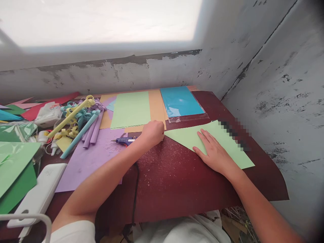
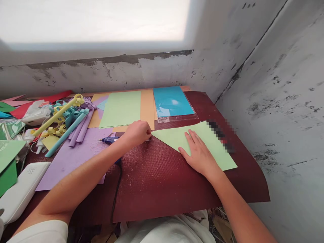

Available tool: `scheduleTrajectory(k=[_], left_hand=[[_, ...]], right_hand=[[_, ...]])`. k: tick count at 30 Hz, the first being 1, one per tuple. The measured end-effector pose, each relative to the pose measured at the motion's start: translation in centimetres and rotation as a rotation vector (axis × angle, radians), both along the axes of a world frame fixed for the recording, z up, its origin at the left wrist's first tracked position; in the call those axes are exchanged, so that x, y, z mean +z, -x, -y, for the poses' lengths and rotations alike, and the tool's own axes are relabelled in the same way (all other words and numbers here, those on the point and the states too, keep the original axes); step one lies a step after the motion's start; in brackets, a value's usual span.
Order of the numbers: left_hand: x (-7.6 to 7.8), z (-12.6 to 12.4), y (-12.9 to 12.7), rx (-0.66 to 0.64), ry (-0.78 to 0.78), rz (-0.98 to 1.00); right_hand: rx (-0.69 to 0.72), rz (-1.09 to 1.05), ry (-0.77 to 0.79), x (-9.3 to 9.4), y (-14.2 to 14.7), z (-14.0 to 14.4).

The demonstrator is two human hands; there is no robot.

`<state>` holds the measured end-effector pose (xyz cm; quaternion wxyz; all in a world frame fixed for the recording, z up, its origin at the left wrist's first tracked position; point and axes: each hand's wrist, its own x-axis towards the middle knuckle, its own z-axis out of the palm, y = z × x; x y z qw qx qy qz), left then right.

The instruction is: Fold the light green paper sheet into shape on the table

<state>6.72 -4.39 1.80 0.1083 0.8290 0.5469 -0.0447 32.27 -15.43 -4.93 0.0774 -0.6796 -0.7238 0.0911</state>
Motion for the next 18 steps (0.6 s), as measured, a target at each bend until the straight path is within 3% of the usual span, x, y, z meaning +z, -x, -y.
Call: scheduleTrajectory(k=[7, 18], left_hand=[[0.5, 1.1, -0.8, -0.060, -0.020, -0.080], [-0.2, 1.6, -1.4, -0.076, -0.028, -0.140]], right_hand=[[0.007, -0.009, -0.041, -0.3, -0.2, 0.0], [0.025, -0.012, -0.069, -0.5, -0.3, -0.1]])
